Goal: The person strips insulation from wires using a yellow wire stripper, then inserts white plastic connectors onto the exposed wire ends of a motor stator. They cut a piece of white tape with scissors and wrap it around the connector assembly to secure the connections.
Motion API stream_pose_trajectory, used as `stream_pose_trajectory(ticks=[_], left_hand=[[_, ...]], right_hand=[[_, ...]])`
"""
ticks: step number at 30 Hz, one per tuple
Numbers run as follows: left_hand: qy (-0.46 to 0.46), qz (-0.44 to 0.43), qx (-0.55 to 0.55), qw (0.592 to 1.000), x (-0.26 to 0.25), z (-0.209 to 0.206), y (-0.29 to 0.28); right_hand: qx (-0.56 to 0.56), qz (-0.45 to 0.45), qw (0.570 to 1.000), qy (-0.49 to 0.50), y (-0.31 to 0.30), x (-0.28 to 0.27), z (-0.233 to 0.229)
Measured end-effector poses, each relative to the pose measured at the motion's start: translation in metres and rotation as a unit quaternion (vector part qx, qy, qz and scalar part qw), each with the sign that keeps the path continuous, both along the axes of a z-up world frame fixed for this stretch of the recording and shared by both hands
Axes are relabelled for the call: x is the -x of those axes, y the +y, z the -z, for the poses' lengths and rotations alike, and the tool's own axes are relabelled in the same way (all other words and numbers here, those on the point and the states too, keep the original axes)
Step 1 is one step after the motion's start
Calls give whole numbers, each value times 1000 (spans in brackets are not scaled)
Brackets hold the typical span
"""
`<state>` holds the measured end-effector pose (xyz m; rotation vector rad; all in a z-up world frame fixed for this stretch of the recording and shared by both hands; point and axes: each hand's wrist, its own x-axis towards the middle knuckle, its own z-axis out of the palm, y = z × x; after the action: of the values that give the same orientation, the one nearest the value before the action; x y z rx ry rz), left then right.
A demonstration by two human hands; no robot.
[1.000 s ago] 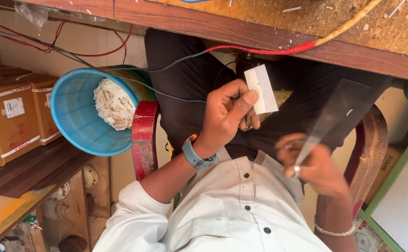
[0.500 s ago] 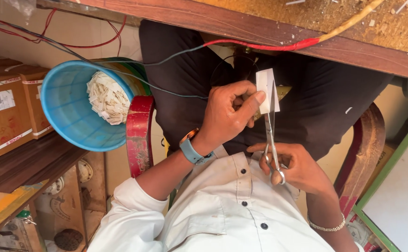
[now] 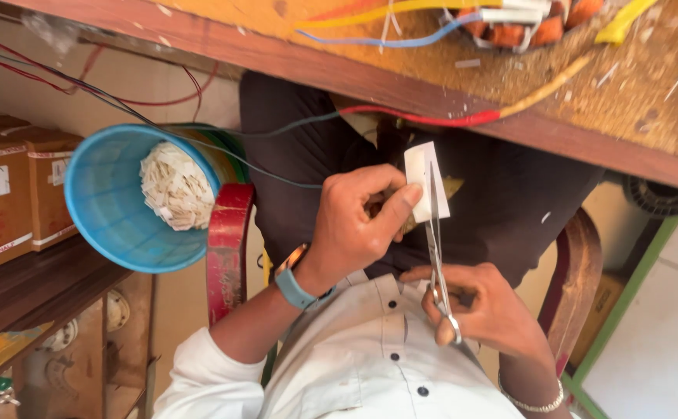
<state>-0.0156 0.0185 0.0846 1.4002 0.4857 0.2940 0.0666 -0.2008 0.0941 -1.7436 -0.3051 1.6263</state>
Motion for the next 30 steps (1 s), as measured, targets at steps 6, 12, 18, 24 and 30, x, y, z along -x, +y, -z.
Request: stream_pose_trajectory(ticks=[6, 12, 18, 24, 30], left_hand=[[-44, -45, -122, 990, -3, -51, 49], [-62, -33, -38, 997, -1, -71, 74], [-47, -20, -30, 998, -5, -58, 77], [-45, -20, -12, 999, -11, -58, 75], [-32, -1, -31, 999, -10, -65, 62]], right_hand=[[-127, 51, 990, 13, 47, -12, -25], [-167, 58, 984, -10, 72, -13, -20], [-154, 88, 984, 21, 67, -7, -5], [-178, 79, 980, 28, 71, -12, -12], [-179, 33, 983, -30, 74, -20, -21]])
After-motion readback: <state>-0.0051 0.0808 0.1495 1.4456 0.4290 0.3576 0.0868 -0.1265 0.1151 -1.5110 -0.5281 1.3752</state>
